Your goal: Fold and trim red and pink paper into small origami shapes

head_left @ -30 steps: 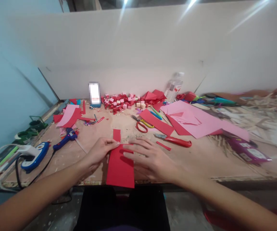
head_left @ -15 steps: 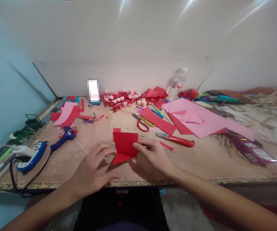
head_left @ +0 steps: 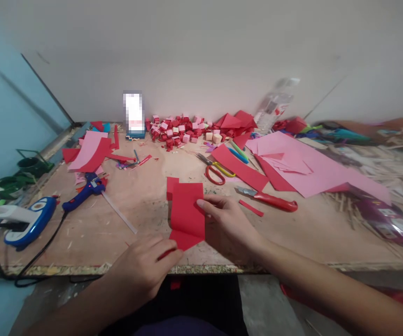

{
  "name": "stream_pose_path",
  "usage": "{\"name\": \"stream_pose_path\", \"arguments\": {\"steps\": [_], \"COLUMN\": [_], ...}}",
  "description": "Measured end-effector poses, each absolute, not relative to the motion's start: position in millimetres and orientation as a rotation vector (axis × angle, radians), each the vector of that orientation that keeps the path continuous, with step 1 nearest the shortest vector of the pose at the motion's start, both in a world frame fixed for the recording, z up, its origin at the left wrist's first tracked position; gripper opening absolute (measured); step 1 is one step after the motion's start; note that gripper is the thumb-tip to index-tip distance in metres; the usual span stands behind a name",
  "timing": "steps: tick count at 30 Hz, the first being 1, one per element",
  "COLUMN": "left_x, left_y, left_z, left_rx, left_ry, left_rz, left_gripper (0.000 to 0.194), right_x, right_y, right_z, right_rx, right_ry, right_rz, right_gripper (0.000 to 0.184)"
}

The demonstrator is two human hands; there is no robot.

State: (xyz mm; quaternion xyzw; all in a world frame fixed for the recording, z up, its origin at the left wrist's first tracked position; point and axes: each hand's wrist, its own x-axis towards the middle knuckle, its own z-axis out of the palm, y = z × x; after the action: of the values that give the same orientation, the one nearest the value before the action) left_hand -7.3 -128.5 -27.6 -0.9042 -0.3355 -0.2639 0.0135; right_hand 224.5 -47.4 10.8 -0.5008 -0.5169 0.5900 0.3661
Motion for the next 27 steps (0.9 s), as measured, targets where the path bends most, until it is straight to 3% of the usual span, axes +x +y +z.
{"name": "stream_pose_path", "arguments": {"steps": [5, 7, 9, 11, 16, 20, 27], "left_x": [1.1, 6.2, 9.9, 10.3, -5.2, -21.2, -26.2], "left_y": [-134.2, -134.0, -132.4, -129.8, -120.6, -112.4, -114.5], "left_z": [-20.9, -17.0, -15.1, -15.6, -18.0, -13.4, -14.2], "left_rx": [-2.658, -2.595, -2.619, -2.74, -2.881, -2.847, -3.051], "left_ry": [-0.973, -0.96, -1.013, -1.101, -1.055, -0.965, -0.97], "left_rz": [-0.641, -0.568, -0.53, -0.521, -0.584, -0.585, -0.377], "left_gripper": [0.035, 0.032, 0.026, 0.017, 0.019, 0.032, 0.035], "right_x": [232.7, 241.5, 257.3, 281.2, 362.4, 410.6, 412.2], "right_y": [-39.8, -37.2, -35.6, -34.3, -28.0, -24.7, -20.3], "right_z": [20.4, 23.4, 26.3, 28.7, 24.0, 10.0, 1.4], "right_rx": [-1.329, -1.355, -1.401, -1.418, -1.427, -1.52, -1.731], "right_ry": [-1.485, -1.509, -1.648, -1.867, -2.294, -2.347, -2.234], "right_rz": [1.361, 1.258, 1.025, 0.706, 0.032, -0.015, -0.008], "right_gripper": [0.022, 0.033, 0.039, 0.034, 0.028, 0.032, 0.036]}}
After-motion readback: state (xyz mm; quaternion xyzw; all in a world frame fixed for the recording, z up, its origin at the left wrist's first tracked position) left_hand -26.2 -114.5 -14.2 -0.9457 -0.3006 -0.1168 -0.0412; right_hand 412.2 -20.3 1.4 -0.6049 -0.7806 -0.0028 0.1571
